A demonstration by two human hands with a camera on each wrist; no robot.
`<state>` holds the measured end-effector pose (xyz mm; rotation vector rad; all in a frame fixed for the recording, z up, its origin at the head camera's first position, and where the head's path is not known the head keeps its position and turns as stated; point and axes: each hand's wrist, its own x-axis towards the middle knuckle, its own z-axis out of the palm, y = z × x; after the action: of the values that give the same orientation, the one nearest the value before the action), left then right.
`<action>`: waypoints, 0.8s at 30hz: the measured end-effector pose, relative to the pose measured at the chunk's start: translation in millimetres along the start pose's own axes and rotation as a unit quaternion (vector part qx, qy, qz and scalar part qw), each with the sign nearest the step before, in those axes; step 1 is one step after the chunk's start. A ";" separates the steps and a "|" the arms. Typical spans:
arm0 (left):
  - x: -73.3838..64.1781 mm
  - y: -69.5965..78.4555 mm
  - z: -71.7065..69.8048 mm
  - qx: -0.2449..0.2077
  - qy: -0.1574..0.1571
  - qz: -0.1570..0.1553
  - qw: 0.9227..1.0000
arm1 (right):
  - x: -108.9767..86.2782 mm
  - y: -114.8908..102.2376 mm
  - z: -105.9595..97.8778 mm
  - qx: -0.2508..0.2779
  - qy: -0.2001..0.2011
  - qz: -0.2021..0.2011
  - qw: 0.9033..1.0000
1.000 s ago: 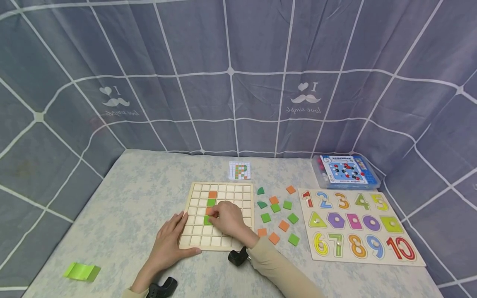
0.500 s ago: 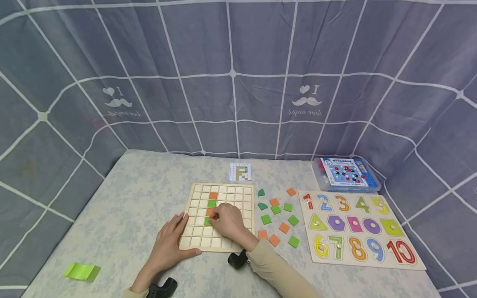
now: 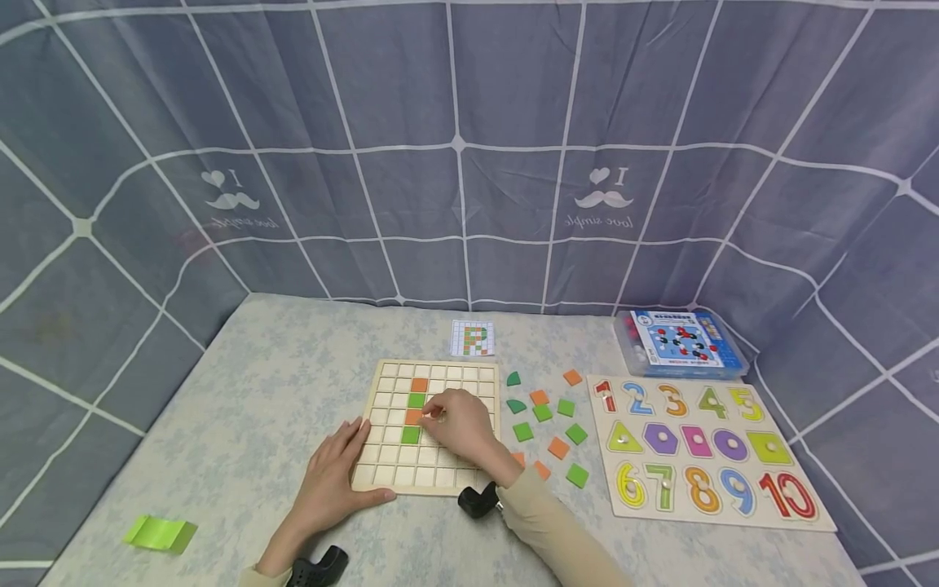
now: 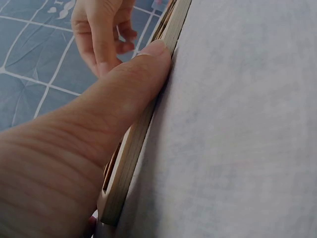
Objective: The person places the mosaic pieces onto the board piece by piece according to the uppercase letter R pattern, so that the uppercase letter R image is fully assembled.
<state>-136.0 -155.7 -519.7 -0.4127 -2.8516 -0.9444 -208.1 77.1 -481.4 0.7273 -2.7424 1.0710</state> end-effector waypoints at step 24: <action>1.6 -0.8 0.3 -0.006 -0.010 -0.007 1.000 | -21.5 69.0 -89.7 -0.023 0.148 0.154 0.977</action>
<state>-137.8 -155.8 -520.2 -0.4052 -2.8715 -0.9655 -228.0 189.0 -462.4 0.1195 -2.6568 1.0633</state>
